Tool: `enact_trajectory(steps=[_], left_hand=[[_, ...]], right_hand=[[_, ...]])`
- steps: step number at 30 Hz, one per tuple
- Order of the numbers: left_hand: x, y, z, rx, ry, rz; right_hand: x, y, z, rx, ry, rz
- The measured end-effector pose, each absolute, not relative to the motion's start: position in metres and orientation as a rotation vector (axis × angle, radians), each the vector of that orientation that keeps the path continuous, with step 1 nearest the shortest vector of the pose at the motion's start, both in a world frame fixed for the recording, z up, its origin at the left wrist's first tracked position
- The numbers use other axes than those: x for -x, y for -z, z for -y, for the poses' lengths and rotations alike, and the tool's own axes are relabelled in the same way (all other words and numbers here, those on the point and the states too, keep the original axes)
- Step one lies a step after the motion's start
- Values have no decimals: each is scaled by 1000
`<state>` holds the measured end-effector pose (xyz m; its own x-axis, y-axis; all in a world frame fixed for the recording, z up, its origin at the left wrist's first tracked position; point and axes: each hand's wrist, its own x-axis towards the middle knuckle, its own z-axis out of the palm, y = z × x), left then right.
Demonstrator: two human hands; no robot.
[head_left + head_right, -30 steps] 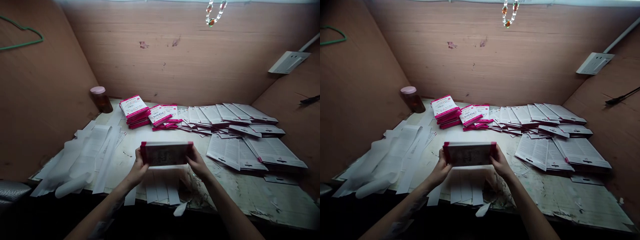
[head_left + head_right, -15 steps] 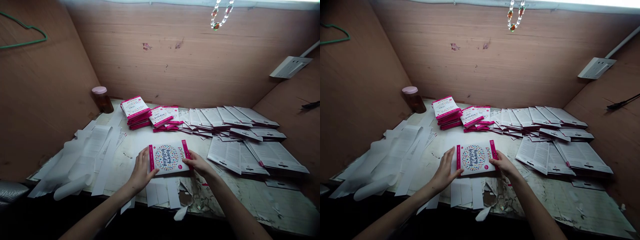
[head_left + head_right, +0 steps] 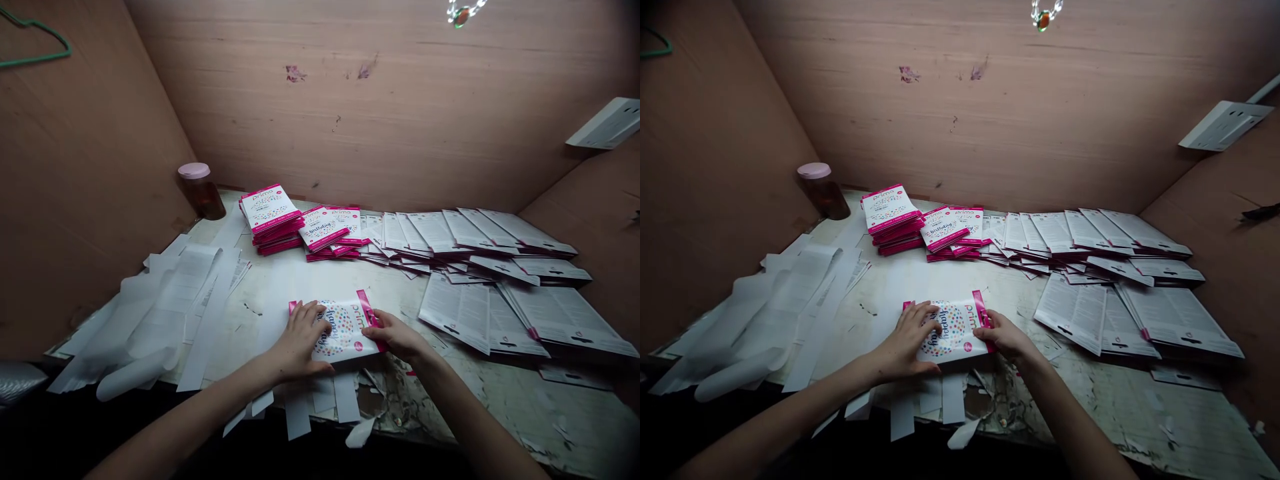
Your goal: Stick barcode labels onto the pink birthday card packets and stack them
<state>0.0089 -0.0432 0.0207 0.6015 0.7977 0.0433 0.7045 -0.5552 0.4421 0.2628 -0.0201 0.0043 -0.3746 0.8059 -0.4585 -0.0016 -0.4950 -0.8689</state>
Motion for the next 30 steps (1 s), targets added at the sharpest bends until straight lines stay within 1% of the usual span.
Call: enact_trajectory(steps=[3,5,7,9,10,11,12,15,18,21,25,30], left_hand=[[-8,-16,42,-2478,-275,-1182],[-8,-12,41,-2488,-244,-1158],[-8,-9,39,-2495,-220,-1146],[-9,-6,38,-2503,-206,-1132],[-10,-5,38,-2510,-206,-1123],[-11,-3,38,-2518,-212,-1115],[-12,-2,38,-2527,-225,-1111],[-14,0,39,-2553,-250,-1127],[-15,-2,39,-2558,-228,-1137],[-15,-5,40,-2552,-211,-1138],[-14,-3,42,-2536,-268,-1148],[-12,1,44,-2557,-305,-1150]], right_hand=[[-263,10,26,1519,-1717,1260],[-265,20,30,1706,-1475,1451],[-266,23,33,1796,-1071,1672],[-261,21,28,1746,-590,1813],[-256,19,20,1715,-437,1845],[-247,16,9,1704,-374,1863],[-237,12,-4,1723,-389,1874],[-200,6,-55,1828,-573,1853],[-170,9,-97,1915,-616,1784],[-160,12,-117,1961,-681,1752],[-166,4,-111,1852,-769,1757],[-193,-12,-48,1513,-805,1828]])
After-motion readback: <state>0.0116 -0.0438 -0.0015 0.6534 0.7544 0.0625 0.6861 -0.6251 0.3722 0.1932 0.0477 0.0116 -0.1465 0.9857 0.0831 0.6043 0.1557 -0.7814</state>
